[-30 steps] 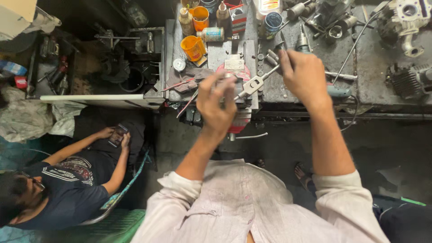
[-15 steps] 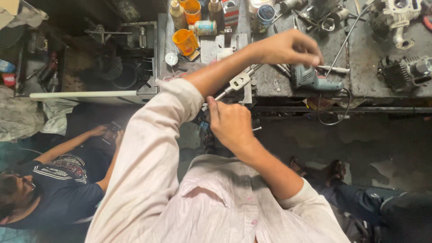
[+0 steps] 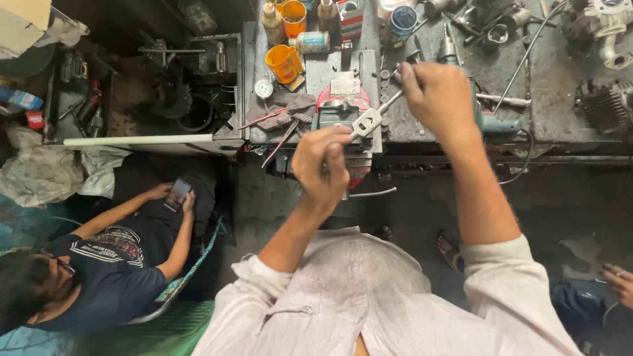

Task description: The person handles a small metal component, then uses a pipe wrench to tighten a part secured in a bench vise. The person repeatedly adjusts the wrench and the vise-mounted component, then removes the wrench and inspects the part.

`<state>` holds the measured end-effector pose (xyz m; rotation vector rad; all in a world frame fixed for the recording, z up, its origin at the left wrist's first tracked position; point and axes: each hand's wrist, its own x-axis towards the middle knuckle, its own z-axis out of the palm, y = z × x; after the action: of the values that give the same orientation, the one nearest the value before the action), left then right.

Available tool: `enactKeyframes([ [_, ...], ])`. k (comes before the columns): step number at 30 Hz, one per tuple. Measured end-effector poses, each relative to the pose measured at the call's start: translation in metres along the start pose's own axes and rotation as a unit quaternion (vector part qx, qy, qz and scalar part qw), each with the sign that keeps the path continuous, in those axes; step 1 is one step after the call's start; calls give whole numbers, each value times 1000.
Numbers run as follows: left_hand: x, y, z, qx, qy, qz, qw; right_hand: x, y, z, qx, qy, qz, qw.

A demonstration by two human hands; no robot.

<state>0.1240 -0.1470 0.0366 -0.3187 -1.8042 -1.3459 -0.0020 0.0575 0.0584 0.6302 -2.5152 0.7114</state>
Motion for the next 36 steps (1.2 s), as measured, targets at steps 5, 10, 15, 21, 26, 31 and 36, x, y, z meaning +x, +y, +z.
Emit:
enactKeyframes([
  [5,45,-63,13,-144,72,-137,977,-48,-19,-22,-36,8,61,997],
  [10,151,-114,104,-231,-398,-258,849,-108,-116,-39,-40,-50,108,992],
  [15,110,-92,222,-304,-696,-134,637,-77,-164,30,32,-71,101,992],
  [21,132,-78,110,-205,-412,-107,881,-61,-107,-25,71,31,57,995],
  [26,64,-25,-11,-126,-235,-233,935,-6,-42,-38,38,101,-22,994],
  [31,14,-18,2,-57,-54,-75,994,-12,-6,-21,-5,-24,107,994],
  [36,79,-65,24,-229,-1,-189,955,-62,-38,-51,-62,-33,121,990],
])
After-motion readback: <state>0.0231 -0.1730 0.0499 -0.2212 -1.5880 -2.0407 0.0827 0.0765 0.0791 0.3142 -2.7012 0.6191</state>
